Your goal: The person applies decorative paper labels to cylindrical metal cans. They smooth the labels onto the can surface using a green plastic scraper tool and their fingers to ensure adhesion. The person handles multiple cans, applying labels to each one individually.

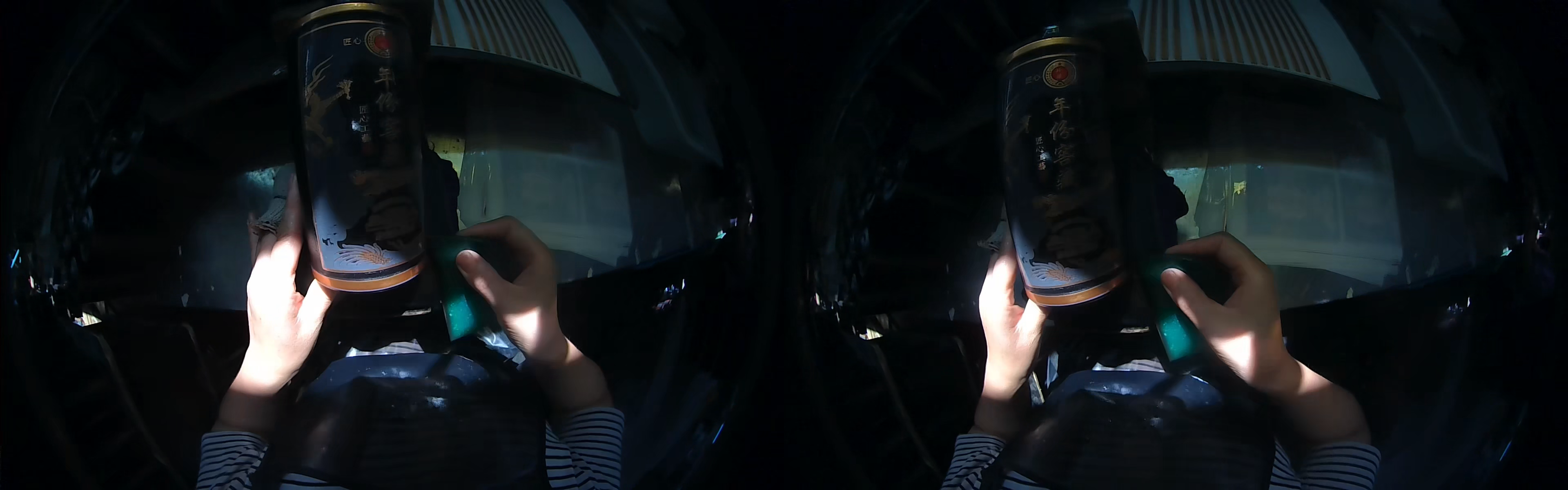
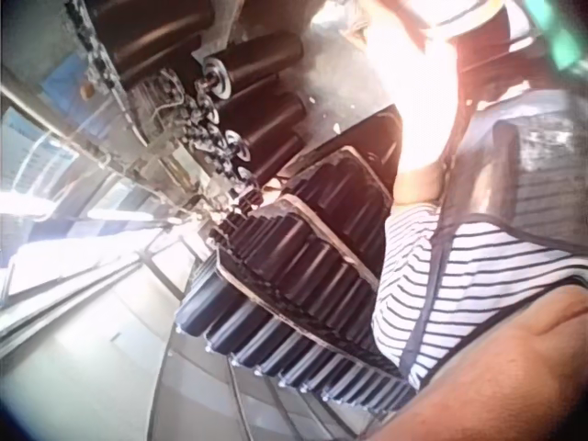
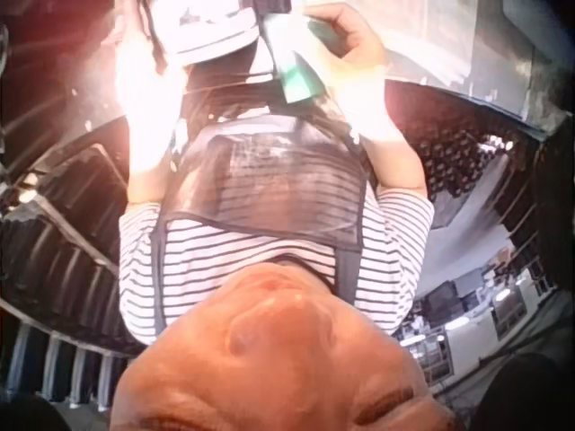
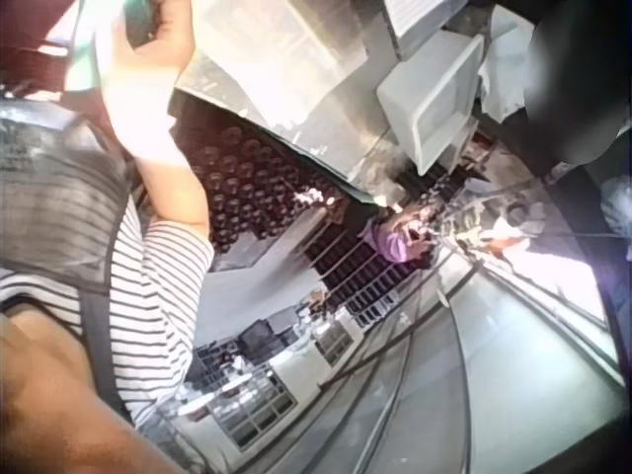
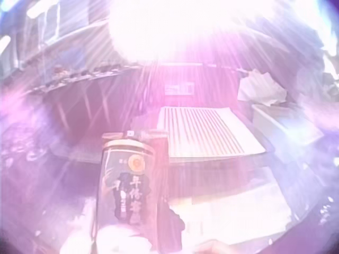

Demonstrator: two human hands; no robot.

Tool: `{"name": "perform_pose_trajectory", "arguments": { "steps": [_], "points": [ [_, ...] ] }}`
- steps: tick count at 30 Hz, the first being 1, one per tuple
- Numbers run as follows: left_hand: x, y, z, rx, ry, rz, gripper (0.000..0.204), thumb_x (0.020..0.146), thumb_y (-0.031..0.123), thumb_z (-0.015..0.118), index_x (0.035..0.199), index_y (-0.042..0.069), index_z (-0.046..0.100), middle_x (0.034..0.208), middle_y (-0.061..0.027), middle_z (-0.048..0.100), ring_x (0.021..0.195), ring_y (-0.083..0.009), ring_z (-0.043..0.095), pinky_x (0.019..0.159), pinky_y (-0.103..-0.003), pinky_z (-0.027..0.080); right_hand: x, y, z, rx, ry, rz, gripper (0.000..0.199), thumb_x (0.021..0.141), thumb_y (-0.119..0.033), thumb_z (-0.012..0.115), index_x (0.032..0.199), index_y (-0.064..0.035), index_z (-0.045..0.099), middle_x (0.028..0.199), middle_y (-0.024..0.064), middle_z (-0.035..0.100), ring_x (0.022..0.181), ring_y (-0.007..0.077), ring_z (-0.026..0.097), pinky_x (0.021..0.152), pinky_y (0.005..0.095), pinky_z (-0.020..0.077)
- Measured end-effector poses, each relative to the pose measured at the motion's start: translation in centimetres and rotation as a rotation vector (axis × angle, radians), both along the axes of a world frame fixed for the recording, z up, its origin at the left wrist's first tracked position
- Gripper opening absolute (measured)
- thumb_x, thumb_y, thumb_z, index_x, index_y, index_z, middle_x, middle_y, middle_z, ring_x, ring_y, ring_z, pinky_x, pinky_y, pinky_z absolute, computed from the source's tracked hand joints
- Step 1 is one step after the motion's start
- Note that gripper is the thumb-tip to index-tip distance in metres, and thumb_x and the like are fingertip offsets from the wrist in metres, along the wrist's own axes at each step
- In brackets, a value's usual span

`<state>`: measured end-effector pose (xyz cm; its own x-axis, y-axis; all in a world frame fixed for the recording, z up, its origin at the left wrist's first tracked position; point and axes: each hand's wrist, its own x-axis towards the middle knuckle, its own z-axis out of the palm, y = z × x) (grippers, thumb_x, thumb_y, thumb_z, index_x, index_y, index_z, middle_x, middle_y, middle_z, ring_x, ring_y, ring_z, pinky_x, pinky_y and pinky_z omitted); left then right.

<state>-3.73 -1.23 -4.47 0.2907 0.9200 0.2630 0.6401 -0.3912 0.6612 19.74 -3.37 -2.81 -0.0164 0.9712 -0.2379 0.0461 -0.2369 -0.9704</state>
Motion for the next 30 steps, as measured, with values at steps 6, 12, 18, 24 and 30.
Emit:
{"name": "perform_pose_trajectory", "arguments": {
  "steps": [6, 12, 18, 24, 30],
  "points": [
    [3.8, 0.4, 2.6, 0.096, 0.195, 0.094, 0.112, 0.066, 0.018, 0.079, 0.143, 0.004, 0.000, 0.130, -0.0178, 0.037, 0.110, -0.0275, 0.050, 0.092, -0.037, 0.045, -1.6, -0.5, 2.2, 0.353, -0.064, 0.182, 0.032, 0.072, -0.008, 0.073, 0.097, -0.0008, 0.056, 0.093, 0.0098, 0.059, 0.084, 0.0161, 0.060, 0.073, 0.0276, 0.0500],
    [1.8, 1.6, 1.3, -0.315, -0.078, 0.100, 0.141, 0.049, 0.042, 0.083, 0.139, 0.003, -0.017, 0.133, -0.0223, 0.039, 0.131, -0.0374, 0.027, 0.109, -0.052, 0.001, 0.3, 1.0, -0.9, 0.196, -0.133, 0.031, 0.030, 0.077, -0.010, 0.069, 0.101, -0.0021, 0.053, 0.086, 0.0057, 0.059, 0.077, 0.0138, 0.060, 0.071, 0.0239, 0.0488],
    [3.9, 1.2, 3.4, 0.045, 0.016, 0.042, 0.092, 0.075, 0.016, 0.071, 0.143, 0.005, 0.010, 0.139, -0.0273, 0.023, 0.132, -0.0401, 0.021, 0.108, -0.051, 0.010, -0.9, 0.8, 2.2, 0.280, -0.054, 0.173, 0.029, 0.076, -0.006, 0.070, 0.099, -0.0019, 0.054, 0.087, 0.0064, 0.060, 0.076, 0.0116, 0.061, 0.066, 0.0232, 0.0491],
    [2.6, 1.7, 0.5, -0.188, -0.375, 0.189, 0.103, 0.075, 0.019, 0.071, 0.144, 0.009, -0.005, 0.115, -0.0148, 0.046, 0.083, -0.0187, 0.057, 0.076, -0.029, 0.050, 0.2, 1.3, 0.2, 0.053, 0.070, 0.048, 0.027, 0.078, -0.009, 0.068, 0.100, -0.0018, 0.054, 0.086, 0.0059, 0.060, 0.078, 0.0121, 0.059, 0.071, 0.0238, 0.0472],
    [3.6, 1.3, 3.4, 0.083, 0.244, 0.079, 0.116, 0.065, 0.026, 0.078, 0.143, 0.007, -0.006, 0.138, -0.0227, 0.023, 0.122, -0.0329, 0.035, 0.100, -0.044, 0.029, -0.1, 1.0, 1.6, 0.238, 0.070, 0.118, 0.027, 0.077, -0.004, 0.068, 0.099, -0.0005, 0.053, 0.089, 0.0085, 0.061, 0.081, 0.0131, 0.061, 0.072, 0.0247, 0.0498]
  ]
}}
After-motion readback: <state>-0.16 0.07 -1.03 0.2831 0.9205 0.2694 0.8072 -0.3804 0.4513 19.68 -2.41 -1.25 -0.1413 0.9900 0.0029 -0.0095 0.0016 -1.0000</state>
